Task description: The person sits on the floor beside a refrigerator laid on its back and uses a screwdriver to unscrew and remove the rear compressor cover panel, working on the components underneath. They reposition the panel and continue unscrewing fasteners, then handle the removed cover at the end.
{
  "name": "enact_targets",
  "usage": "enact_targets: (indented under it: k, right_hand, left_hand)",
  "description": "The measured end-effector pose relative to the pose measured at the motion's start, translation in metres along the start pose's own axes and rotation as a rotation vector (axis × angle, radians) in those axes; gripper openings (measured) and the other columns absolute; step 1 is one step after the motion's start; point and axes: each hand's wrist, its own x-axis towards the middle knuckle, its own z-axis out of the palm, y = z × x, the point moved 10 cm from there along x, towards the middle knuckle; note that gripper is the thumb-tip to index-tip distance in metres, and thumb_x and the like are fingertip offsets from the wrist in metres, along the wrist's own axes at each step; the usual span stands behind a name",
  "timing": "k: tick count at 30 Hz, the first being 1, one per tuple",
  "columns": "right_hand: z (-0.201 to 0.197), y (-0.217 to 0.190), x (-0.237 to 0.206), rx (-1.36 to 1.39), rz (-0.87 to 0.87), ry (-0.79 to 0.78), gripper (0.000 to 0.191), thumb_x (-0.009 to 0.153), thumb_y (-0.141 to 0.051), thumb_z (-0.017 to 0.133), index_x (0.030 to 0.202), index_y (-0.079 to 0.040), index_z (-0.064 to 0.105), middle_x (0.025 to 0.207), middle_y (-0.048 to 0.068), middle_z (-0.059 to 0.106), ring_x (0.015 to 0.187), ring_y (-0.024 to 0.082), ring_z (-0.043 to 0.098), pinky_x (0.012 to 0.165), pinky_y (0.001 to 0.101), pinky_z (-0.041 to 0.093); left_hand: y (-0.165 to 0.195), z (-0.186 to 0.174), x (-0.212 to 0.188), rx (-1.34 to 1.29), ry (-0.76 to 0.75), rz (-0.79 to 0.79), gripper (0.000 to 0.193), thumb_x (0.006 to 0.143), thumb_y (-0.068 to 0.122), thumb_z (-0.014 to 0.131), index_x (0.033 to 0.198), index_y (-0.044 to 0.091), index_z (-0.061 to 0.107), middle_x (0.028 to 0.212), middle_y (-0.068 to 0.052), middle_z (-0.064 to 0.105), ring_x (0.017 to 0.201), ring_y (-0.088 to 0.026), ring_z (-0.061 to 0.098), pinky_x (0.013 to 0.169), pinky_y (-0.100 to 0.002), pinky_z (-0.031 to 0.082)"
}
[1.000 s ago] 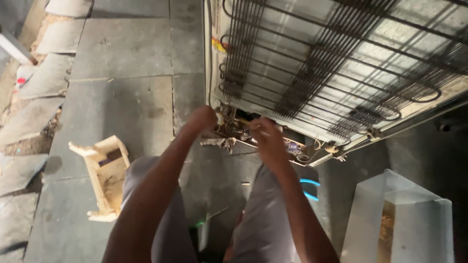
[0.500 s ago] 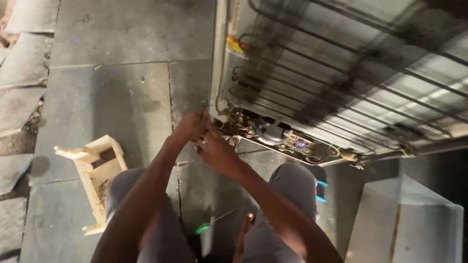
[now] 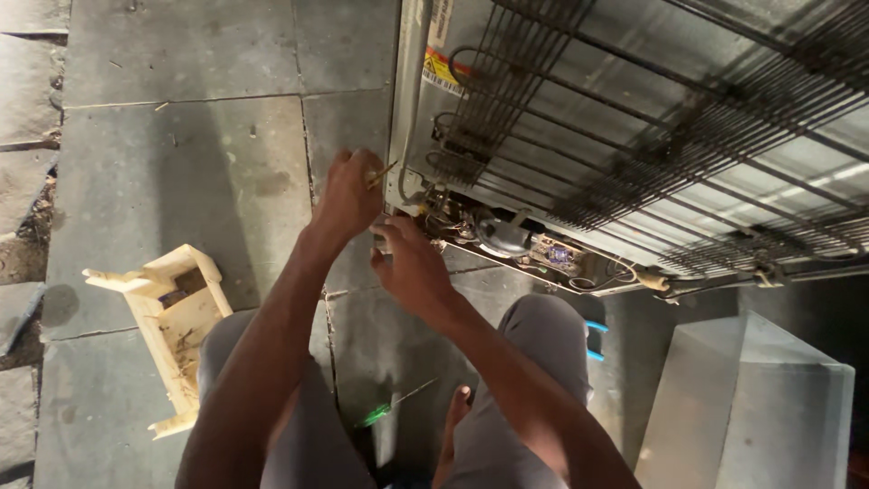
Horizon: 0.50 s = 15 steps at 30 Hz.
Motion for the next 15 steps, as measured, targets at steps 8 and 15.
enact_targets:
  k: [8,15]
  right_hand:
    - [-0.003,0.006,-0.005,0.029,0.024,-0.039,0.032,0.090,-0.015,0.072,0.120,-0.005,0.066,0.119,0.016,0.065,0.110,0.036,0.065,0.090,0.0449,0.054]
    - [0.008,0.010,-0.008,0.017,0.042,-0.099,0.034,0.089,-0.015,0.071,0.122,-0.005,0.065,0.114,0.014,0.067,0.109,0.034,0.066,0.092,0.0451,0.053]
  left_hand:
    - [-0.004,-0.006,0.009,-0.123,-0.011,-0.192,0.016,0.080,-0.003,0.071,0.095,0.002,0.071,0.094,-0.021,0.072,0.089,-0.038,0.072,0.077,-0.044,0.058]
    - [-0.003,-0.010,0.011,-0.203,0.006,-0.244,0.011,0.085,-0.003,0.069,0.096,0.001,0.070,0.093,-0.018,0.077,0.091,-0.030,0.079,0.077,-0.037,0.062]
